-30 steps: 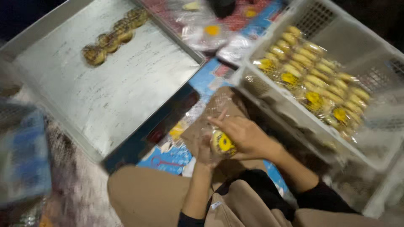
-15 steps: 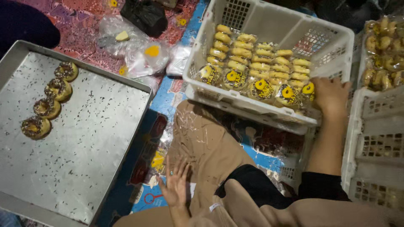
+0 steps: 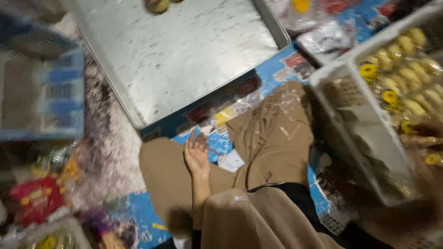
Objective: The person sits on the floor and repeatedly picks donuts from a metal tray, places them into small plastic bags, and then places the sealed bags into a white plastic crate. The person handles both plain and chocolate-topped donuts.
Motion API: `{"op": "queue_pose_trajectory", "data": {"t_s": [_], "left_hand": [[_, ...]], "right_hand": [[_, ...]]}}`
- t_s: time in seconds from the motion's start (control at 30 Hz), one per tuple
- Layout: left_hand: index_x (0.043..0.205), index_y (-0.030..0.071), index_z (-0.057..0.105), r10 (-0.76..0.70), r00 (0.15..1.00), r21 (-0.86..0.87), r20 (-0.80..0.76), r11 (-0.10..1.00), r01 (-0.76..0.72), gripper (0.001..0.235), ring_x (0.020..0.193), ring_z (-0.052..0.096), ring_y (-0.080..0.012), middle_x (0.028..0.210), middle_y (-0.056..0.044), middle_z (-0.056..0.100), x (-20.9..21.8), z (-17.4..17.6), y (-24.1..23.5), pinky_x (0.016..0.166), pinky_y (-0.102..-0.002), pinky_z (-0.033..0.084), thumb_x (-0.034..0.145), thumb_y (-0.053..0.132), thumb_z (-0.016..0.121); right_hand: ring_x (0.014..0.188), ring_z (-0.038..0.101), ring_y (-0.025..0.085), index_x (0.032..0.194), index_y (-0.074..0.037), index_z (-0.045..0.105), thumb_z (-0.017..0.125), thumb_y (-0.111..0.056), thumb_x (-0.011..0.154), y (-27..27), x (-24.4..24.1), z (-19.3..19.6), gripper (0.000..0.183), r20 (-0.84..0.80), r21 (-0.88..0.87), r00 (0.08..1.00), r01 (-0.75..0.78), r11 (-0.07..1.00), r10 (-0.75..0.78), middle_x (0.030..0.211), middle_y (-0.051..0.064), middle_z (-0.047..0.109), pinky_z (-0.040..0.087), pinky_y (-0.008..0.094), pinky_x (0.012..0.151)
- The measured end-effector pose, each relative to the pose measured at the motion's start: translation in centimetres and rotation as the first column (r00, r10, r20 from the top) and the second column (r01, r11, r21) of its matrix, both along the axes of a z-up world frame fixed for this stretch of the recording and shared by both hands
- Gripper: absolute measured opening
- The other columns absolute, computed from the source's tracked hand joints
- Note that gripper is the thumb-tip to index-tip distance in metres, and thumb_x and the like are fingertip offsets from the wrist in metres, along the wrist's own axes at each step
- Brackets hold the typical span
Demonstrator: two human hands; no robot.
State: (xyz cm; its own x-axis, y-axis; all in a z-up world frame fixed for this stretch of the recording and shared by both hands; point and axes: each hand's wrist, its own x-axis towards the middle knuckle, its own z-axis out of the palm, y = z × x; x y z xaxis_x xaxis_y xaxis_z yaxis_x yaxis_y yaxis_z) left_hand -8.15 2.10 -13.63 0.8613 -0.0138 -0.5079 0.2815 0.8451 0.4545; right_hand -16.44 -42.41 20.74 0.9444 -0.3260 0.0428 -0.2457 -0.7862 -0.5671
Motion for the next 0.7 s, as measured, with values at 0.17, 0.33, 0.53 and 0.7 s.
{"op": "queue_pose_trajectory", "data": {"t_s": [0.17, 0.33, 0.53, 0.7], "left_hand": [[0.144, 0.0, 0.053, 0.001, 0.99, 0.162, 0.142, 0.986, -0.024, 0.056, 0.112, 0.064, -0.0254, 0.121, -0.016, 0.066, -2.2, 3.2, 1.9, 0.098, -0.039, 0.049, 0.106, 0.041, 0.049], [0.14, -0.002, 0.053, -0.014, 0.989, 0.229, 0.145, 0.973, -0.02, 0.051, 0.11, 0.065, -0.0269, 0.117, -0.018, 0.067, -3.3, 4.8, 1.5, 0.1, -0.042, 0.051, 0.105, 0.036, 0.049], [0.136, 0.0, 0.056, -0.082, 0.996, 0.32, 0.025, 0.945, 0.07, 0.047, 0.11, 0.065, -0.0264, 0.115, -0.018, 0.067, -2.4, 3.2, 1.7, 0.099, -0.041, 0.05, 0.104, 0.035, 0.05], [0.132, 0.005, 0.058, -0.068, 0.998, 0.203, 0.011, 0.977, 0.064, 0.048, 0.108, 0.065, -0.0226, 0.112, -0.012, 0.069, -1.0, 1.6, 2.0, 0.096, -0.039, 0.048, 0.102, 0.04, 0.049]], "right_hand": [[0.087, 0.072, 0.033, 0.109, -0.006, 0.075, 0.071, -0.029, 0.096, 16.0, 16.2, -19.5, 0.027, -0.162, 0.178, 0.777, -0.583, 0.792, 0.608, 0.102, 0.018, 0.076, 0.056, 0.043, 0.075], [0.095, 0.068, 0.043, 0.099, -0.008, 0.074, 0.079, -0.025, 0.074, 17.9, 25.6, -39.6, 0.03, 0.008, -0.168, 0.917, -0.391, 0.905, 0.398, 0.099, 0.021, 0.072, 0.054, 0.051, 0.081], [0.1, 0.068, 0.041, 0.099, -0.017, 0.079, 0.073, -0.048, 0.062, 15.0, 29.7, -41.6, 0.049, 0.087, -0.576, 0.966, -0.151, 0.803, 0.244, 0.104, 0.014, 0.076, 0.048, 0.064, 0.07], [0.104, 0.067, 0.039, 0.11, -0.013, 0.076, 0.068, -0.038, 0.082, 16.0, 30.0, -38.8, 0.038, -0.13, -0.51, 0.964, -0.265, 0.818, 0.232, 0.111, 0.016, 0.073, 0.052, 0.053, 0.088]]}}
